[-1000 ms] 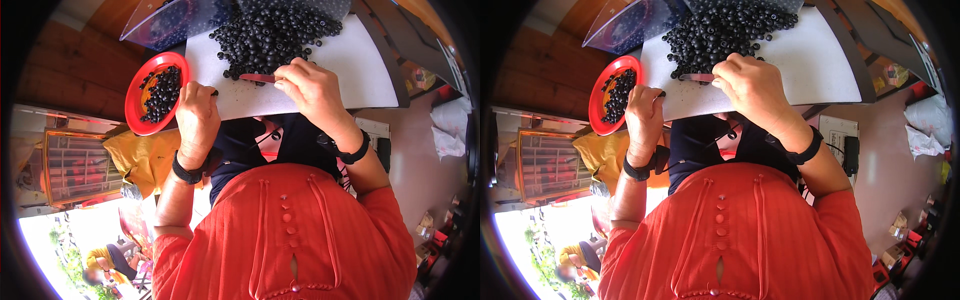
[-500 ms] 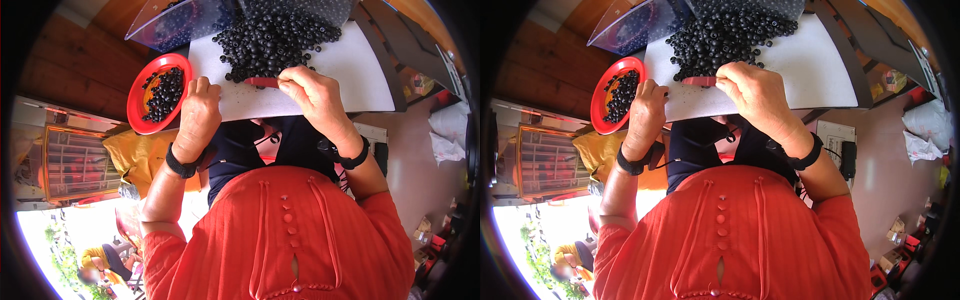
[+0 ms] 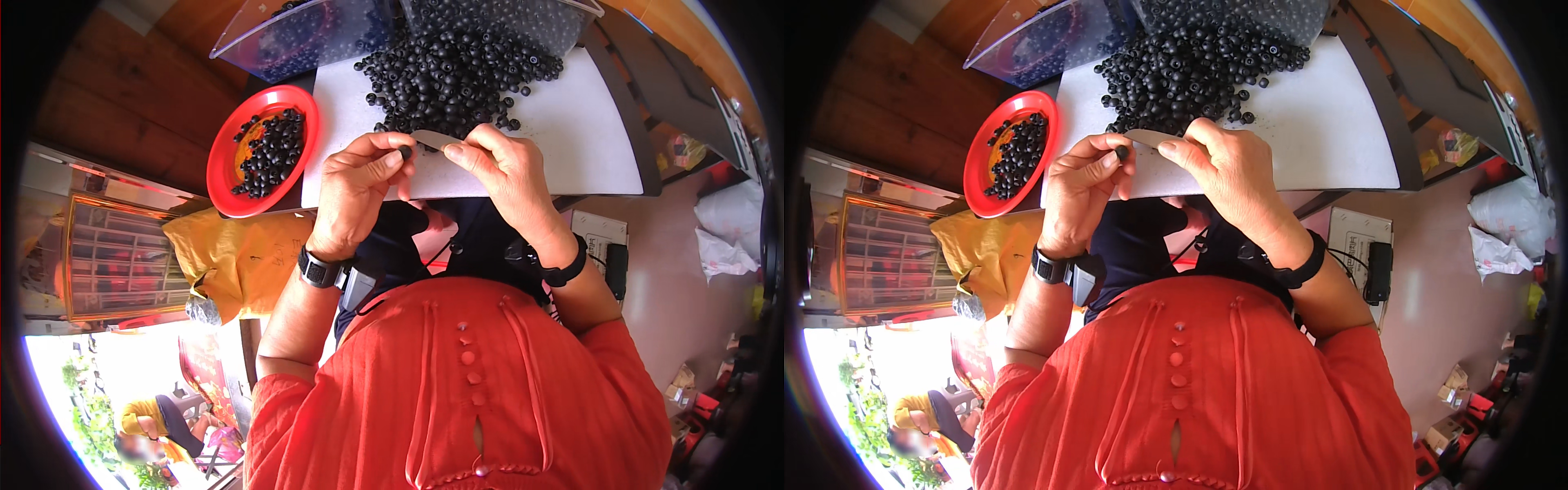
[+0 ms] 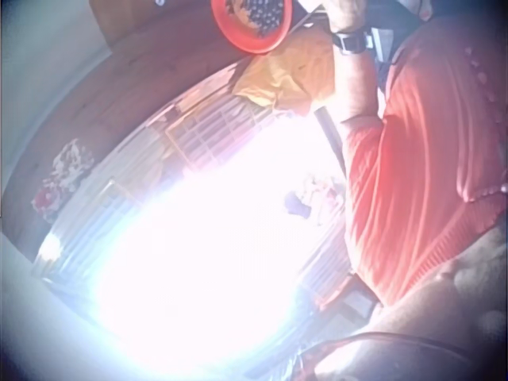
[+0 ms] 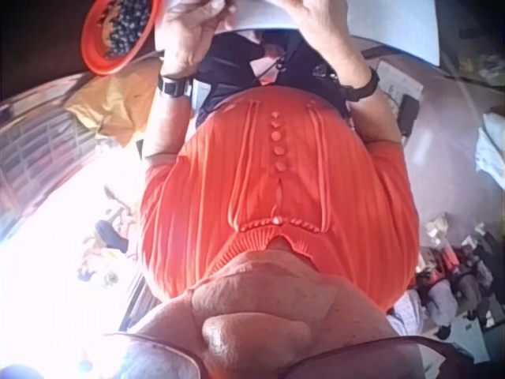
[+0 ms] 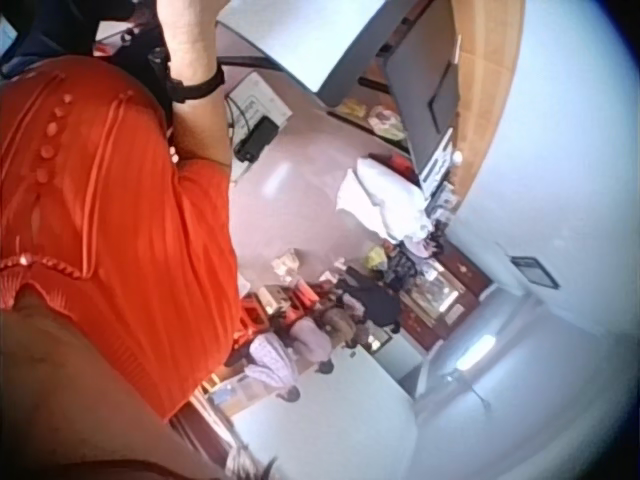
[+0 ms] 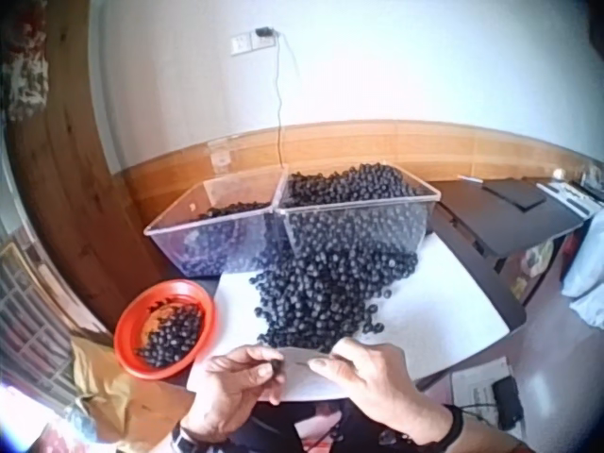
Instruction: Manually trimming excess material from small black molded rubber components using a small blade.
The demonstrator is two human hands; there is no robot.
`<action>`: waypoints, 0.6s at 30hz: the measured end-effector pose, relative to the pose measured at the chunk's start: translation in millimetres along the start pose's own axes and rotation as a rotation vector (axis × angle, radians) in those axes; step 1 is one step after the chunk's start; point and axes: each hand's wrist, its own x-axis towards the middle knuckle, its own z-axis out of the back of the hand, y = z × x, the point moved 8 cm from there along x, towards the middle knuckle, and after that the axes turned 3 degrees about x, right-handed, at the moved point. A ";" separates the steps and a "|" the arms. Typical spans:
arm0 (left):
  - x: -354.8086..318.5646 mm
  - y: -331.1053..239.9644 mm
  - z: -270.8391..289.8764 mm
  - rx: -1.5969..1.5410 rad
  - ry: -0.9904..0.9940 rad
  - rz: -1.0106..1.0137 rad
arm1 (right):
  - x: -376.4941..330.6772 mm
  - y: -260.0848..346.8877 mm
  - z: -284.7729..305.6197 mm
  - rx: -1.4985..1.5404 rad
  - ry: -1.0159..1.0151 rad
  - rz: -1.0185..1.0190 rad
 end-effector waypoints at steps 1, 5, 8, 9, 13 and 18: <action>0.9 -0.5 -3.6 -0.032 0.017 -0.008 | 0.3 -2.3 0.3 -0.022 -0.002 0.001; 2.3 5.7 -1.6 -0.130 0.069 -0.024 | -0.4 1.1 -0.7 -0.031 0.020 -0.007; 1.4 6.7 -5.0 -0.120 0.064 0.002 | 0.6 3.5 -3.3 -0.144 0.022 0.042; 1.4 7.7 -5.9 -0.122 0.063 0.004 | 0.8 5.1 -3.7 -0.154 0.015 0.071; 1.2 2.6 -7.7 -0.024 0.064 -0.083 | 1.5 6.8 -4.3 -0.194 0.017 0.106; 0.7 -0.2 -9.7 0.016 0.077 -0.119 | 1.9 6.5 -4.9 -0.205 0.025 0.110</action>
